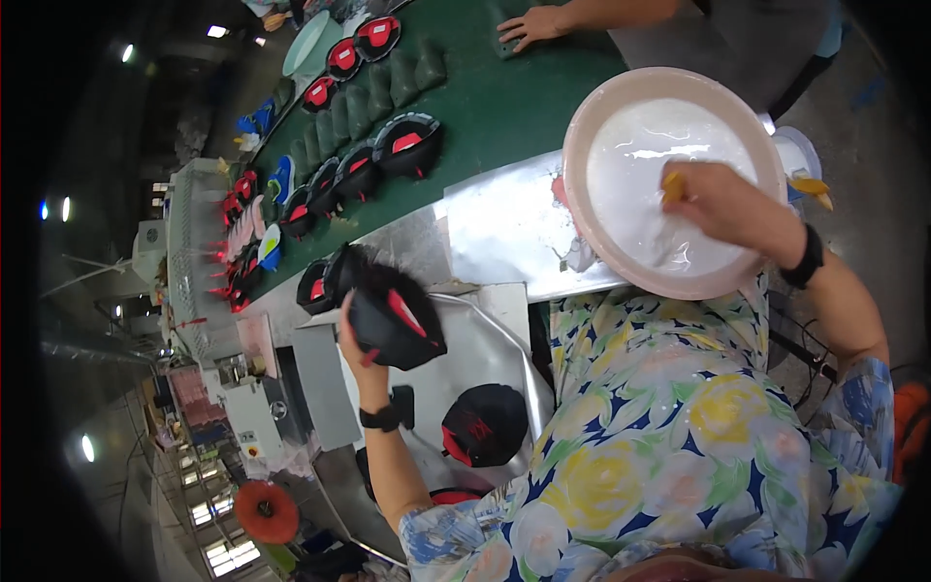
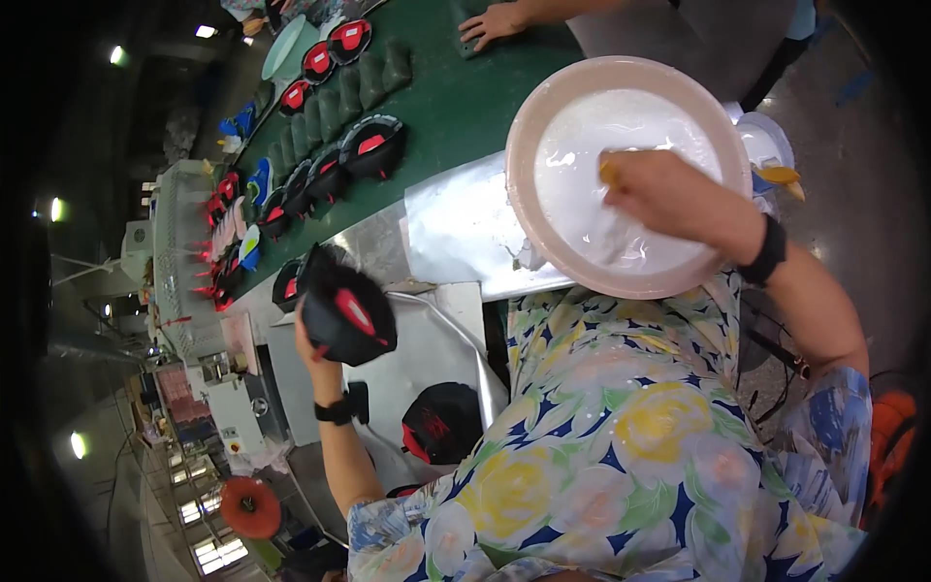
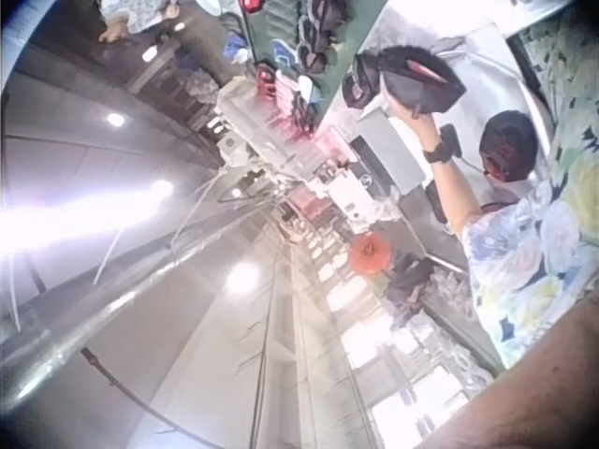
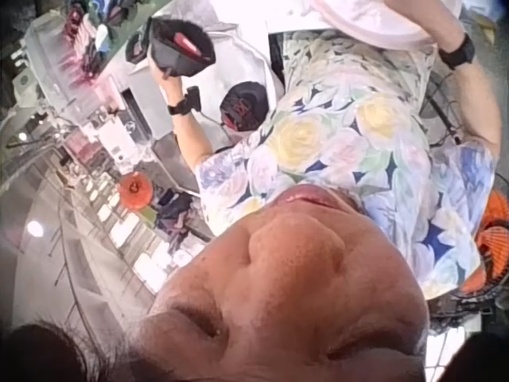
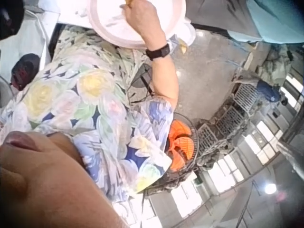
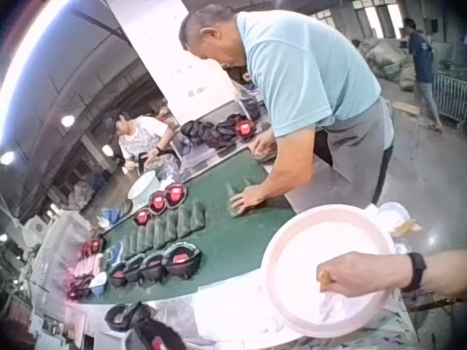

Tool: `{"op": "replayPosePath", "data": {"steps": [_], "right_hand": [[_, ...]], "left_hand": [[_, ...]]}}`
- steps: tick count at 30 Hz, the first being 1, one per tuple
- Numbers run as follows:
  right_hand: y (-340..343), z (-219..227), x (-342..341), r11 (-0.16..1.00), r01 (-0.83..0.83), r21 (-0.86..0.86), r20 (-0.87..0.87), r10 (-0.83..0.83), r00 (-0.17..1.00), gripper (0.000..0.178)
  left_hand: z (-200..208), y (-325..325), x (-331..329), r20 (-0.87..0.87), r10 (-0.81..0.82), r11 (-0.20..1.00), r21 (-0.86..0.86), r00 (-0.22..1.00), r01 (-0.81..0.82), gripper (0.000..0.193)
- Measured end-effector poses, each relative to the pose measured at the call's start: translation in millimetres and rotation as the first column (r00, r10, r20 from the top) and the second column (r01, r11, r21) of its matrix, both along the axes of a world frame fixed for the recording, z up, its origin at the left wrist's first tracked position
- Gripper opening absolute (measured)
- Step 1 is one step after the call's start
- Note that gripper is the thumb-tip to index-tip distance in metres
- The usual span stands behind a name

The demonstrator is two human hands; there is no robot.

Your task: Applying glue to the edges of shoe components using a brush.

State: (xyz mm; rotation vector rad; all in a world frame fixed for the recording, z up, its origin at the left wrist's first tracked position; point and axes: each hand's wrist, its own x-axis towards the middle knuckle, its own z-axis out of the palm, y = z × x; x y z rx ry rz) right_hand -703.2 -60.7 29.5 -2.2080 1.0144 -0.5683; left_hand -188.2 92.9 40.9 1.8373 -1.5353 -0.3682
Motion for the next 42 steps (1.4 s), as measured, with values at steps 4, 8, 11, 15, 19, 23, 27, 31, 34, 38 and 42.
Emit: {"op": "replayPosePath", "data": {"steps": [4, 8, 11, 15, 19, 23, 27, 31, 34, 38, 42], "right_hand": [[-23, 13, -29, 0.988, 0.152, -0.015, 0.149, -0.148, 0.978, 0.018], [-40, 31, -20, 0.972, 0.137, -0.19, 0.41, -0.048, 0.911, 0.018], [-53, 44, -5, 0.966, 0.111, -0.235, 0.494, 0.02, 0.869, 0.021], [-44, 59, -14, 0.972, 0.157, -0.177, 0.458, -0.059, 0.887, 0.022], [-34, 50, -26, 0.919, 0.386, -0.077, 0.436, -0.317, 0.842, 0.025], [-22, 36, -16, 0.877, 0.471, 0.092, 0.464, -0.456, 0.759, 0.031], [-15, 28, -7, 0.85, 0.455, 0.265, 0.517, -0.523, 0.677, 0.033], [-11, 19, 5, 0.818, 0.35, 0.456, 0.551, -0.569, 0.611, 0.034], [-6, 20, 0, 0.789, 0.3, 0.537, 0.548, -0.596, 0.586, 0.033], [4, 32, -1, 0.81, 0.208, 0.548, 0.612, -0.558, 0.56, 0.031], [3, 25, -15, 0.904, 0.271, 0.329, 0.631, -0.424, 0.649, 0.02]], "left_hand": [[6, -59, 28, 0.654, -0.667, 0.733, 0.493, 0.356, 0.469, 0.061], [-31, -128, -69, 0.649, -0.617, 0.754, 0.325, 0.445, 0.571, 0.063], [-50, -159, -113, 0.595, -0.632, 0.719, 0.21, 0.496, 0.663, 0.064], [-47, -175, -150, 0.537, -0.612, 0.704, 0.036, 0.58, 0.71, 0.066], [-65, -184, -177, 0.423, -0.575, 0.733, -0.114, 0.7, 0.671, 0.068], [-79, -173, -185, 0.278, -0.523, 0.778, -0.229, 0.805, 0.585, 0.07], [-73, -178, -202, 0.357, -0.428, 0.756, -0.362, 0.83, 0.545, 0.066], [-110, -199, -174, -0.038, -0.323, 0.818, -0.514, 0.946, 0.259, 0.051], [-45, -194, -236, -0.119, -0.47, 0.682, -0.679, 0.875, 0.274, 0.045], [-23, -191, -238, -0.125, -0.393, 0.715, -0.664, 0.911, 0.217, 0.044], [-17, -194, -219, -0.031, -0.373, 0.832, -0.454, 0.927, 0.32, 0.041]]}}
